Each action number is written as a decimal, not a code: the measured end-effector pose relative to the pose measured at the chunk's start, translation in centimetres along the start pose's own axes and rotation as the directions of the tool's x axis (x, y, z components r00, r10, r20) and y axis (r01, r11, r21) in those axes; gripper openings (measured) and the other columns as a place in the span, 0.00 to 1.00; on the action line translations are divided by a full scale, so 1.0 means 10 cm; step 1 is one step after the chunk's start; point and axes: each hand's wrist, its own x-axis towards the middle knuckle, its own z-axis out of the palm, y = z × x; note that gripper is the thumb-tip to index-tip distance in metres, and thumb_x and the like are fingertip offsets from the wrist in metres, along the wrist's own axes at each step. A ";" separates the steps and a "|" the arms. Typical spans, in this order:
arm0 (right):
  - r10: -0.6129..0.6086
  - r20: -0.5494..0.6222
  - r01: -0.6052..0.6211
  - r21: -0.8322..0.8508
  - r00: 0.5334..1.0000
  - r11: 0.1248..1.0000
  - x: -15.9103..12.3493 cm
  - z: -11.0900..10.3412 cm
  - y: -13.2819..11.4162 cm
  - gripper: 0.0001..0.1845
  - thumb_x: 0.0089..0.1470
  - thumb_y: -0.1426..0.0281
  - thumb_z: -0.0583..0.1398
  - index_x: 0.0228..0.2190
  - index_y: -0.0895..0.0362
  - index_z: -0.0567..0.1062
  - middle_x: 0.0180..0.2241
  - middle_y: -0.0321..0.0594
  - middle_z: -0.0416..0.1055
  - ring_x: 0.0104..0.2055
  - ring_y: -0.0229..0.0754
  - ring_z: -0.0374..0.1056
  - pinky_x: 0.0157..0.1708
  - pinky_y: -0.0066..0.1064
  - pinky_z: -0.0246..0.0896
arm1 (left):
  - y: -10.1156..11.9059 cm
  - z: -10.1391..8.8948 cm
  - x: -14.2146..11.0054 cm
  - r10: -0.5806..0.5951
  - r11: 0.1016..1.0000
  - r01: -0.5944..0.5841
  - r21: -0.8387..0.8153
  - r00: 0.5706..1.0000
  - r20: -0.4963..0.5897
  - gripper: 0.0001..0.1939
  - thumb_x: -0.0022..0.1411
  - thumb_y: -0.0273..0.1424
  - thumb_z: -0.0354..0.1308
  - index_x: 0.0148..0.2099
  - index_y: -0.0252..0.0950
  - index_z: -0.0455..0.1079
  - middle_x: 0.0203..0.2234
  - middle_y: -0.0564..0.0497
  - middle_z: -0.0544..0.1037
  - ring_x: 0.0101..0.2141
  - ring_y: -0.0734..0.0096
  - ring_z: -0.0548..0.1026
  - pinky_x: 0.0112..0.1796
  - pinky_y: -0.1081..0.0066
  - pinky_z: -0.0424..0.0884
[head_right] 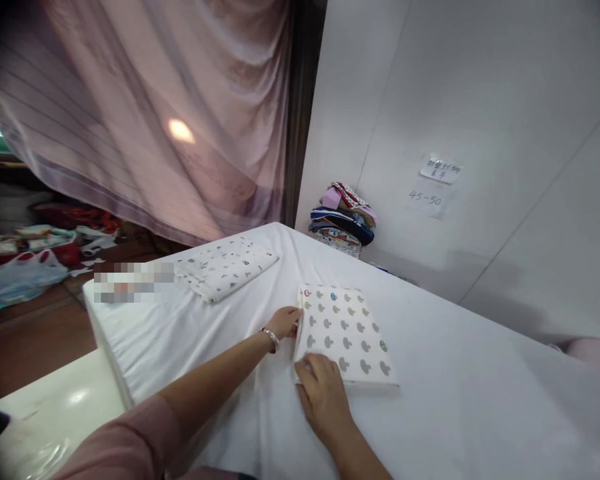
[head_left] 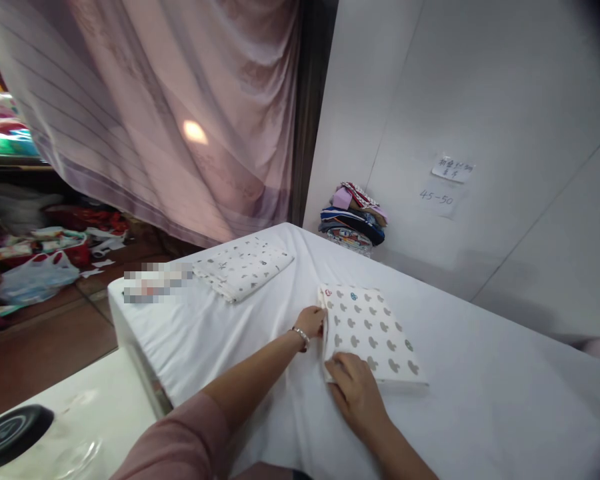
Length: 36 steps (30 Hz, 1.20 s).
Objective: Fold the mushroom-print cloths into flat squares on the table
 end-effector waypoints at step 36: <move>0.016 0.000 -0.016 -0.071 1.000 0.997 -0.04 0.10 -0.06 0.22 0.52 0.78 0.52 0.49 0.54 0.65 0.50 0.42 0.64 0.50 0.45 0.56 0.44 0.38 0.52 | 0.21 -0.01 0.58 0.243 0.882 -0.113 0.457 0.941 -0.237 0.06 0.49 0.33 0.56 0.27 0.37 0.63 0.26 0.52 0.73 0.31 0.69 0.71 0.30 0.74 0.63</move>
